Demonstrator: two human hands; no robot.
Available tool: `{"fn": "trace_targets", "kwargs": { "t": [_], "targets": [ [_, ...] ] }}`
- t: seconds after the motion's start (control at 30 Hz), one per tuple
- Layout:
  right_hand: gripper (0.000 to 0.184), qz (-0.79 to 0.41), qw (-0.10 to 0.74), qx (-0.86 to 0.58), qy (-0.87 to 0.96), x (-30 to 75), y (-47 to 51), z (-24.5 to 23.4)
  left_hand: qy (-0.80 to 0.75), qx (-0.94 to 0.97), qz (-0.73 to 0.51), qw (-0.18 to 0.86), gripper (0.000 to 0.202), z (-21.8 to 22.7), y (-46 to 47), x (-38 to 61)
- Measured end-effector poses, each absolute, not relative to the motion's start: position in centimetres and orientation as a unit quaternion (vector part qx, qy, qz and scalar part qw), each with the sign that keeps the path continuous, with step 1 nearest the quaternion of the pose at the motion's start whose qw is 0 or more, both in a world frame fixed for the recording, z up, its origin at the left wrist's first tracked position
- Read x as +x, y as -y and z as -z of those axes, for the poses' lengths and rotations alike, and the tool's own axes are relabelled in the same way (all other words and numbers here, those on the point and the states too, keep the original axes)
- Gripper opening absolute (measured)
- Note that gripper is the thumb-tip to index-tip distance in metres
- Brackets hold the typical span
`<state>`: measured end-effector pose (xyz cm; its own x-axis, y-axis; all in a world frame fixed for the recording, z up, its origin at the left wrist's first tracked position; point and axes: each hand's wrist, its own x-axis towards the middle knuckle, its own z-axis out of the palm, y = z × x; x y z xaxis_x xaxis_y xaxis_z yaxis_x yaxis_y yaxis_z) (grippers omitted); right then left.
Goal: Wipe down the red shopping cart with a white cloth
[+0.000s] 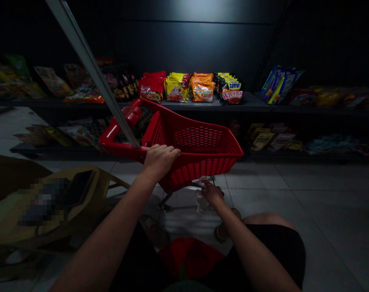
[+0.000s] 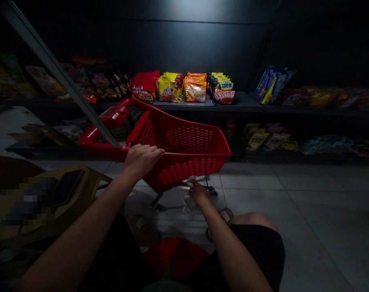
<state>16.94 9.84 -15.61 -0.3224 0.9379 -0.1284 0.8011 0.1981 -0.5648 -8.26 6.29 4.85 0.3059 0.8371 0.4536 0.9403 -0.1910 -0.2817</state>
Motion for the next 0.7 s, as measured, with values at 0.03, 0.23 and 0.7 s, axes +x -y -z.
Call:
{"fn": "trace_targets", "kwargs": {
  "t": [0.03,0.23,0.7],
  "targets": [
    [0.049,-0.272,0.127,-0.575,0.761,17.2,-10.1,15.5,0.580,-0.765,0.100,0.261,0.020,-4.9,-6.3,-8.2],
    [0.061,-0.266,0.116,-0.568,0.770,16.6,-11.6,15.5,0.579,-0.764,0.097,0.268,0.020,-5.0,-6.3,-8.1],
    [0.052,-0.250,0.154,-0.598,0.745,18.6,-11.9,16.7,0.576,-0.767,0.095,0.267,0.021,-4.8,-6.1,-8.6]
  ]
}}
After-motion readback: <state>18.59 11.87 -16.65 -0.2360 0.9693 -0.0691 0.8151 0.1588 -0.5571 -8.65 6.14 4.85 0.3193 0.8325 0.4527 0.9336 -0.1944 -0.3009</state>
